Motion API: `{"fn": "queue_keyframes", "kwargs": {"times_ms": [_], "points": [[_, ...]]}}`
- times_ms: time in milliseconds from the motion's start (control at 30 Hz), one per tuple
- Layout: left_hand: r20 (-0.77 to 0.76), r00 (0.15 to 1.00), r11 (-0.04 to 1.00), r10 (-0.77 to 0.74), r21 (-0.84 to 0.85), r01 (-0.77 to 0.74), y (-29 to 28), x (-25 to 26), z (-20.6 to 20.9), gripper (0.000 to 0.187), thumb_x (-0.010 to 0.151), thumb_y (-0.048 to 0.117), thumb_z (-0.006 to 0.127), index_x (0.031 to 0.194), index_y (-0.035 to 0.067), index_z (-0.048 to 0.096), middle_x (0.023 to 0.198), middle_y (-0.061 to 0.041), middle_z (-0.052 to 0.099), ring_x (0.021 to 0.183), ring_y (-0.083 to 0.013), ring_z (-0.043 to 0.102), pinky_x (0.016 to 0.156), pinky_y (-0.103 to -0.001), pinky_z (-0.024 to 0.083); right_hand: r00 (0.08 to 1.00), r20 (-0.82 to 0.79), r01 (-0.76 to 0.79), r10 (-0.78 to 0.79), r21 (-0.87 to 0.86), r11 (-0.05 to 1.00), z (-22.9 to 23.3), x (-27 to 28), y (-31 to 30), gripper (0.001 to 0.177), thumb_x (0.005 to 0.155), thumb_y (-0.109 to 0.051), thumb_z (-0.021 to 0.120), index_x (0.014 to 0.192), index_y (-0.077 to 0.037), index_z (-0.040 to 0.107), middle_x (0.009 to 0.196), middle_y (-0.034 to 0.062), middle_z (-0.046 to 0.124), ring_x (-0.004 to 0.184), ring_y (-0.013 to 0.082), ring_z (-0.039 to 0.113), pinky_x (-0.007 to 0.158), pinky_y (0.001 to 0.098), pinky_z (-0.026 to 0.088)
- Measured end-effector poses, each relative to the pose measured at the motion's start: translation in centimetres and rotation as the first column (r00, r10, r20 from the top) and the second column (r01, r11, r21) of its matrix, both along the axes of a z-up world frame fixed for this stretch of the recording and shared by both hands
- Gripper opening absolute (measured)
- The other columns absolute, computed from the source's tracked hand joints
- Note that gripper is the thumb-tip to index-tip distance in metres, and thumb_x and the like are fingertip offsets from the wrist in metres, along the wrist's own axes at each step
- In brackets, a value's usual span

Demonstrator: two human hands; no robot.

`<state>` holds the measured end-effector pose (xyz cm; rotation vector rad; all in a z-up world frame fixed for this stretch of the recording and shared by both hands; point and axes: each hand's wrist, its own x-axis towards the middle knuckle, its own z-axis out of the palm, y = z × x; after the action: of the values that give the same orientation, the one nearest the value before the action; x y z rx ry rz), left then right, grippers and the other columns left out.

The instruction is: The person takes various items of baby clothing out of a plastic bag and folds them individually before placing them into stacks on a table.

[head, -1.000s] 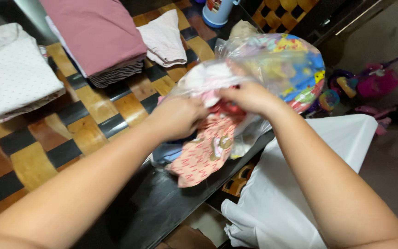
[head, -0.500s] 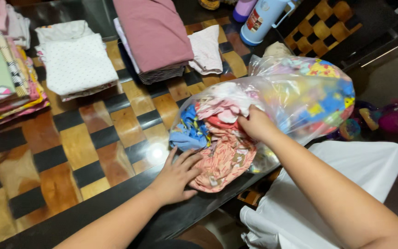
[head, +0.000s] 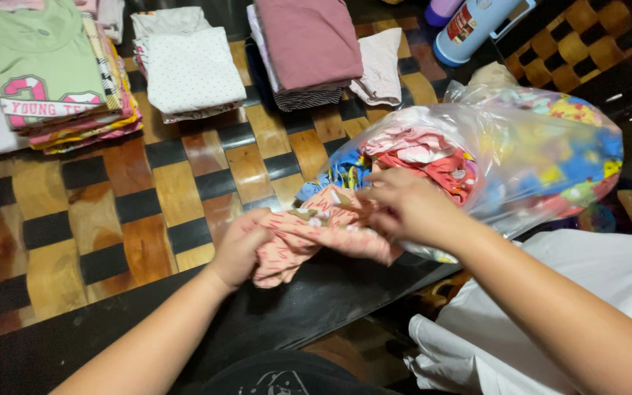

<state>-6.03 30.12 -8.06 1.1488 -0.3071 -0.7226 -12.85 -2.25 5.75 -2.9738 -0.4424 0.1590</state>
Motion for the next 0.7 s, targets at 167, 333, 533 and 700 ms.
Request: {"fn": "queue_keyframes", "kwargs": {"times_ms": [167,333,533,700], "points": [[0.395,0.918,0.687,0.020,0.662,-0.300,6.1,2.1,4.2,0.014,0.091,0.022,0.066,0.095,0.008,0.069,0.083,-0.008,0.069,0.076,-0.0206,0.065,0.067,-0.038,0.053,0.959,-0.278,-0.033,-0.057,-0.311,0.950,-3.9,1.6,0.7,0.086,0.073,-0.033,0.079,0.153,-0.025,0.050,0.162,0.0053,0.040,0.143,0.0286,0.031,0.095,0.0647,0.039],[0.581,0.741,0.243,-0.338,0.814,-0.527,13.0,0.7,2.4,0.031,0.090,0.042,0.073,0.108,0.016,0.070,0.110,-0.002,0.071,0.119,-0.0255,0.064,0.104,-0.045,0.045,0.942,-0.248,0.129,-0.227,-0.357,0.925,-4.5,4.1,1.7,0.076,0.075,-0.048,0.081,0.143,-0.025,0.055,0.145,0.0049,0.051,0.136,0.0284,0.045,0.100,0.0579,0.040],[0.562,0.821,0.119,-0.098,0.826,-0.551,15.6,-1.7,-3.4,0.105,0.066,0.061,0.088,0.148,0.007,0.049,0.147,-0.012,0.039,0.135,-0.0358,0.031,0.105,-0.061,0.021,0.946,-0.323,-0.087,0.000,-0.255,0.963,-8.8,5.6,8.2,0.053,0.071,-0.033,0.082,0.122,-0.029,0.069,0.125,0.0041,0.060,0.126,0.0299,0.049,0.098,0.0515,0.042],[0.490,0.866,0.103,0.100,0.860,-0.499,14.1,-1.3,-5.1,0.070,0.073,0.057,0.082,0.128,0.018,0.064,0.146,-0.006,0.046,0.137,-0.0324,0.036,0.111,-0.053,0.029,0.909,-0.369,-0.143,0.196,0.166,0.976,-12.3,3.7,15.4,0.030,0.085,-0.030,0.068,0.113,-0.022,0.074,0.119,0.0064,0.070,0.112,0.0293,0.066,0.095,0.0420,0.053]]}}
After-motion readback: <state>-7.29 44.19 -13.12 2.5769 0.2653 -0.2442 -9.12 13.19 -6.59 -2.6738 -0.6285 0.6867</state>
